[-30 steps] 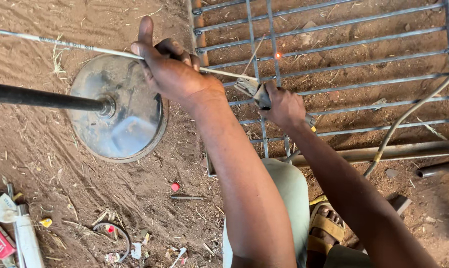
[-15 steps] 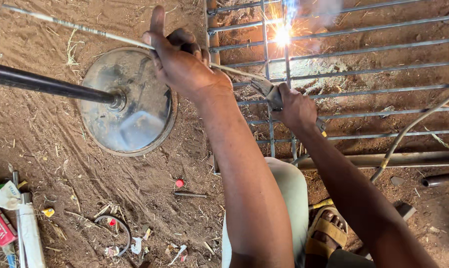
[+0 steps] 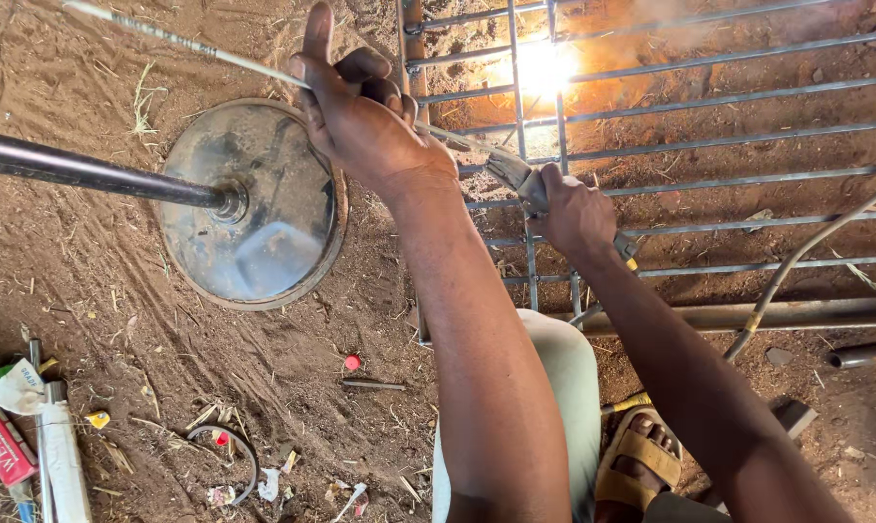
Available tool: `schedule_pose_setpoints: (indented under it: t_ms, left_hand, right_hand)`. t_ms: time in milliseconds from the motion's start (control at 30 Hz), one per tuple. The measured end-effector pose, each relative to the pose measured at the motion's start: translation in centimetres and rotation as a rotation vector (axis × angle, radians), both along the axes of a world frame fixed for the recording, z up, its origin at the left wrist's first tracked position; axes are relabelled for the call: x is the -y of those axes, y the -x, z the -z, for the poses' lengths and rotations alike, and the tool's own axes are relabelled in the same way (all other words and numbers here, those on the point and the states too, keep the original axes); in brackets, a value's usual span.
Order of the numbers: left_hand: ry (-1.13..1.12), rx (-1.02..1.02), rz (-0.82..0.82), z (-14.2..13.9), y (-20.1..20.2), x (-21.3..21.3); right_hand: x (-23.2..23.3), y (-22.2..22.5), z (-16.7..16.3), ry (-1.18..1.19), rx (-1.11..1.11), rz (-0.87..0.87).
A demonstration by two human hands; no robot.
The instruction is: The person arc-welds the joints of a metal grille laid on the ground, holding the electrode holder in one hand and positioning the welding rod with the other. They strike the arc, weld along the bars with sparks and smoke, pause to reposition the rod and holder, and continue welding successive joints across the grille.
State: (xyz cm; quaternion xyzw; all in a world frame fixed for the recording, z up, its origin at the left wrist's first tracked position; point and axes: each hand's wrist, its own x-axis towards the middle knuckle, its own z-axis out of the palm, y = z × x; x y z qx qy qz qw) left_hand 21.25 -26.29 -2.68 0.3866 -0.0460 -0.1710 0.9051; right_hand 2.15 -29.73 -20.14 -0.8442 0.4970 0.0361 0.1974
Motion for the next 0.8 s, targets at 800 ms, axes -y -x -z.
schedule_pose_setpoints:
  t_ms: [800]
  left_hand:
    - [0.017,0.073,0.053,-0.2,0.3,0.3]
  right_hand:
    - [0.5,-0.3,0.7,-0.049,-0.015,0.014]
